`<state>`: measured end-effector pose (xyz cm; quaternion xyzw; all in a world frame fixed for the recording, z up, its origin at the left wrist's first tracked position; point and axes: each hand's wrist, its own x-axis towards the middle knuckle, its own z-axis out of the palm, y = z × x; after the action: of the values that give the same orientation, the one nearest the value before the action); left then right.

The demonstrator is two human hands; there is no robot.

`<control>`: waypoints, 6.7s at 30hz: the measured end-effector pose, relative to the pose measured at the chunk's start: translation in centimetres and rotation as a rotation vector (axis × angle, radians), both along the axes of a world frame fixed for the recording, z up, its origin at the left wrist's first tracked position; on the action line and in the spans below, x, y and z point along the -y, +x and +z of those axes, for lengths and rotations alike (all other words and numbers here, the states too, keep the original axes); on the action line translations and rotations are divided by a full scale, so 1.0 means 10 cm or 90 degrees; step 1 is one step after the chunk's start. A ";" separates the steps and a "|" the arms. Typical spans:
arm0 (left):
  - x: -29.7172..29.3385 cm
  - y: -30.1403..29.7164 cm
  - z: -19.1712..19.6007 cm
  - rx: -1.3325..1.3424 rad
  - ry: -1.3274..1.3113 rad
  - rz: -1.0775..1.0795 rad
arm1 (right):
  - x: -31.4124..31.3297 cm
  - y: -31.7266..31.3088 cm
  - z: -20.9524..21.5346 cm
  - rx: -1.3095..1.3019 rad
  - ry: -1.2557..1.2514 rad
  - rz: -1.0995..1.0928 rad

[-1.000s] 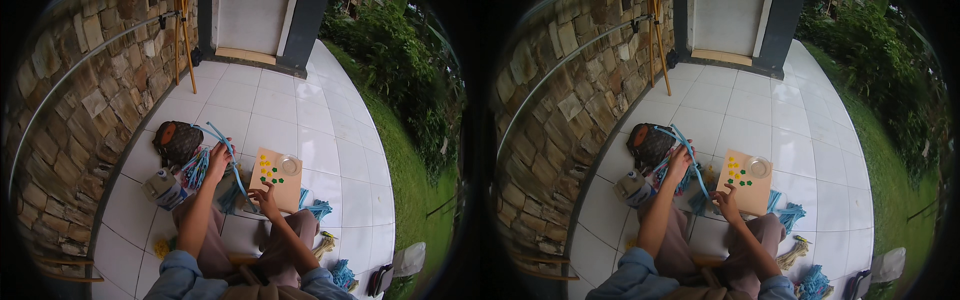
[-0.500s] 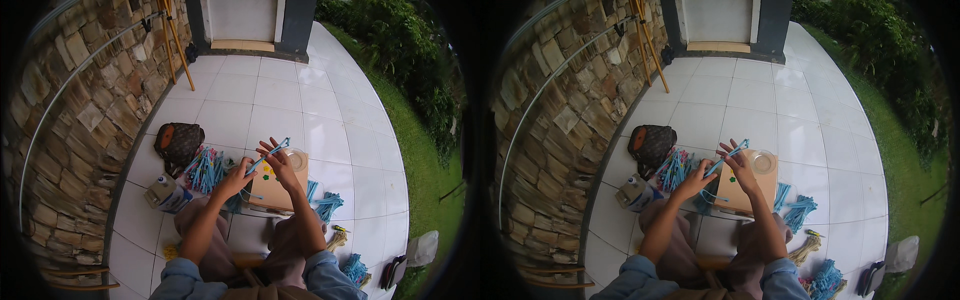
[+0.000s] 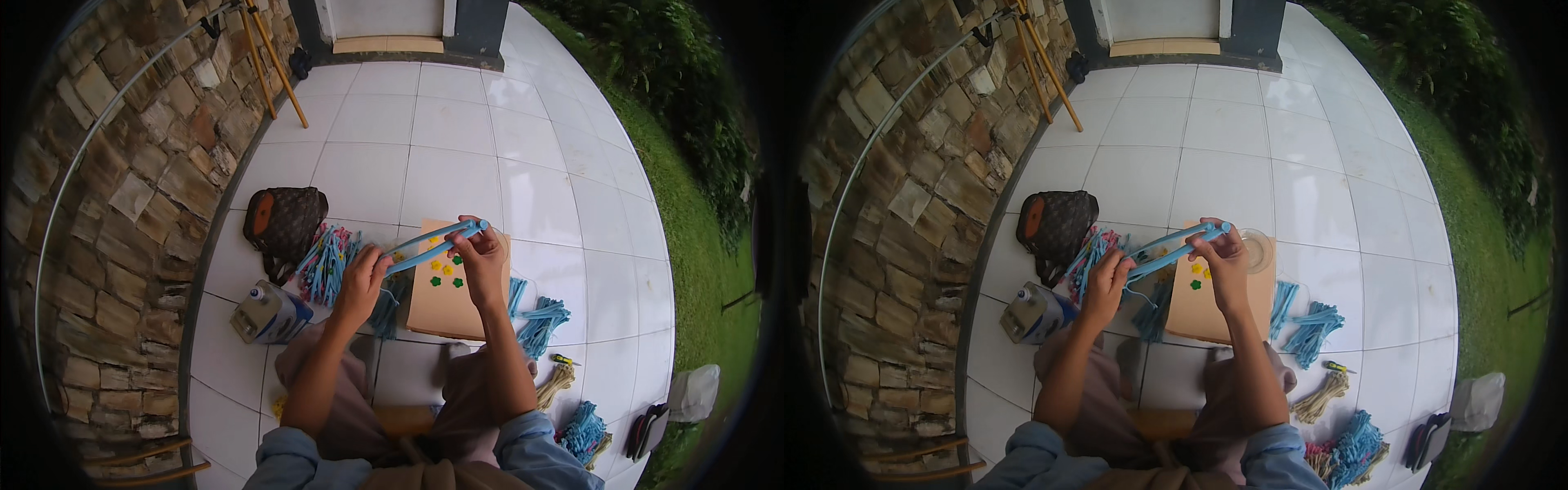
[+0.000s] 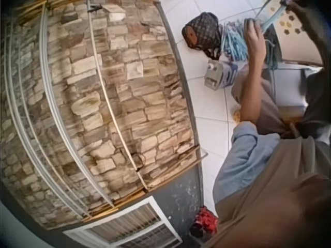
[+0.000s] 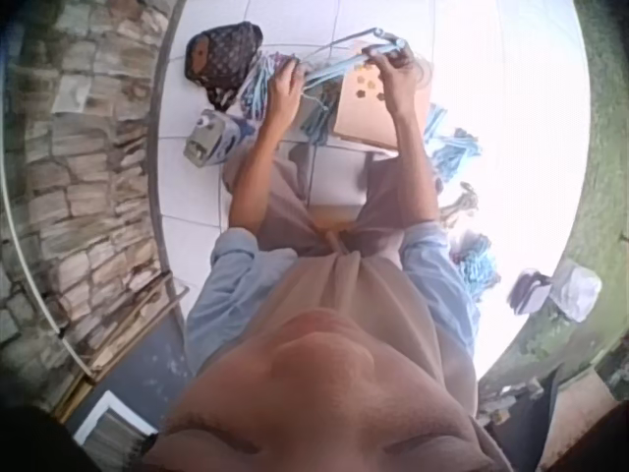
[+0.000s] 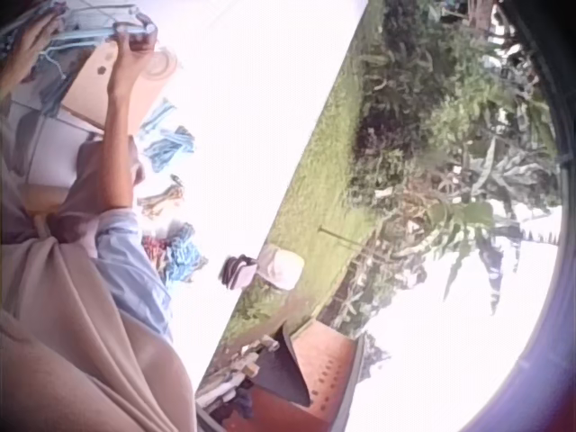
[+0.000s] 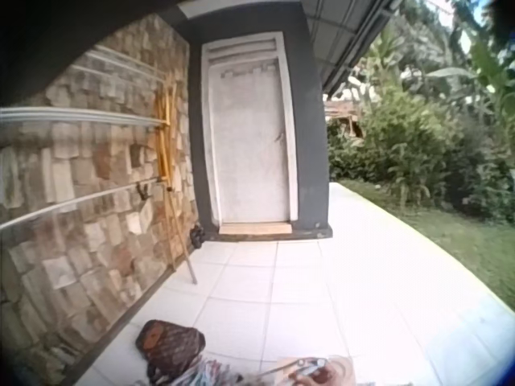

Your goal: The person applies adhesive and attaches small star-shaped decorations to light blue straps on a small cardboard surface.

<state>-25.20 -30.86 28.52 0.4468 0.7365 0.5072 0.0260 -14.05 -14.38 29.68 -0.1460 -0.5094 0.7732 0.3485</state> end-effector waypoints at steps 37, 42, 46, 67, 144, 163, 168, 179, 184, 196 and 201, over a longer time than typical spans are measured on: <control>-0.51 -0.13 -0.38 0.538 0.119 0.077 | -0.51 0.04 -1.77 0.491 0.777 0.012; -0.50 -0.08 -0.28 0.431 0.084 0.067 | -0.28 -0.13 -1.01 0.319 0.573 -0.023; -0.54 -0.01 -0.27 0.326 0.069 0.072 | 0.01 -0.08 -0.43 0.184 0.599 -0.071; -0.44 -0.02 -0.12 0.523 0.104 -0.021 | 0.16 -0.06 -0.23 0.053 0.710 -0.191; -0.48 0.25 0.00 0.511 0.359 -0.070 | 0.30 -0.11 0.10 -0.012 -0.201 -0.024; -0.53 0.30 0.00 0.512 0.303 -0.066 | 0.29 -0.19 0.03 0.025 0.042 -0.121; -0.56 0.27 -0.06 0.563 0.313 -0.084 | 0.26 -0.20 -0.02 0.033 0.109 -0.155; 0.03 -0.19 -0.27 0.135 0.057 0.052 | 0.23 -0.44 -0.15 0.093 0.082 -0.129; 0.45 -0.67 -0.23 0.213 0.409 0.154 | 0.21 -0.67 -0.63 0.598 0.417 0.037; 0.60 -1.87 -2.10 0.231 -0.029 0.241 | 1.17 -1.91 -2.04 0.374 0.148 0.417; 0.64 -2.12 -2.53 0.040 -0.101 0.213 | 1.29 -2.16 -2.72 0.282 0.046 0.267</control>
<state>-46.38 -37.28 3.22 0.2988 0.8371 0.4581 -0.0004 -35.63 -27.27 2.45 -0.1900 -0.6193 0.7588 0.0671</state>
